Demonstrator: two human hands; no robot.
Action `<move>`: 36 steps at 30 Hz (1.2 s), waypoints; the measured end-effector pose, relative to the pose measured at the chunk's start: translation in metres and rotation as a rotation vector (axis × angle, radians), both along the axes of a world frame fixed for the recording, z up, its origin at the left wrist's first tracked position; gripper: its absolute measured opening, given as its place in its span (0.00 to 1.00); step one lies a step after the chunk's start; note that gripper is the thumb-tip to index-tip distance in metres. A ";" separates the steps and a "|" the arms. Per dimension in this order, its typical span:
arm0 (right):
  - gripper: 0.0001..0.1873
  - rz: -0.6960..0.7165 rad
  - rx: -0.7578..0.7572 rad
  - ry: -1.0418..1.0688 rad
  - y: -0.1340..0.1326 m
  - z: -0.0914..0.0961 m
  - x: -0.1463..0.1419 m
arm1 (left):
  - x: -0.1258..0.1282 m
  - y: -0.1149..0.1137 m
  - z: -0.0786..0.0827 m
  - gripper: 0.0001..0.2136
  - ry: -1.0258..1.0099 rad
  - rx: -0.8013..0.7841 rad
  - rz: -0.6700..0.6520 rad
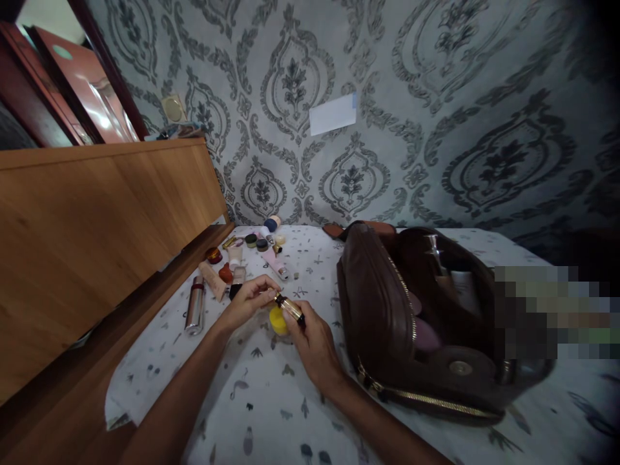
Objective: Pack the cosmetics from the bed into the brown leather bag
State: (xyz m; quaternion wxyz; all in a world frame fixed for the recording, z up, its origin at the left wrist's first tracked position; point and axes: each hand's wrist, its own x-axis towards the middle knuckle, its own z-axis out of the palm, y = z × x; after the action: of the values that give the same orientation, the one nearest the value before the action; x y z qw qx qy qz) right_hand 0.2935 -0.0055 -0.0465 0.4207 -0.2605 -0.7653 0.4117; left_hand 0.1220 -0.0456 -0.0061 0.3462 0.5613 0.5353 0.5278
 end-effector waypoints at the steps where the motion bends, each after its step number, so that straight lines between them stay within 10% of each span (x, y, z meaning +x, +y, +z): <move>1: 0.16 0.003 -0.005 -0.003 0.000 0.000 0.000 | -0.001 0.000 0.000 0.18 0.001 0.002 -0.004; 36: 0.18 -0.029 -0.302 0.240 0.006 -0.005 -0.009 | 0.007 0.002 0.002 0.16 0.023 0.083 0.192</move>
State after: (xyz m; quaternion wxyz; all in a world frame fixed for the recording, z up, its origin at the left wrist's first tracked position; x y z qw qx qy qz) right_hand 0.2846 0.0007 -0.0517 0.4708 -0.2809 -0.6353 0.5438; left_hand 0.1293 -0.0438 -0.0038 0.2644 0.5272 0.5681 0.5739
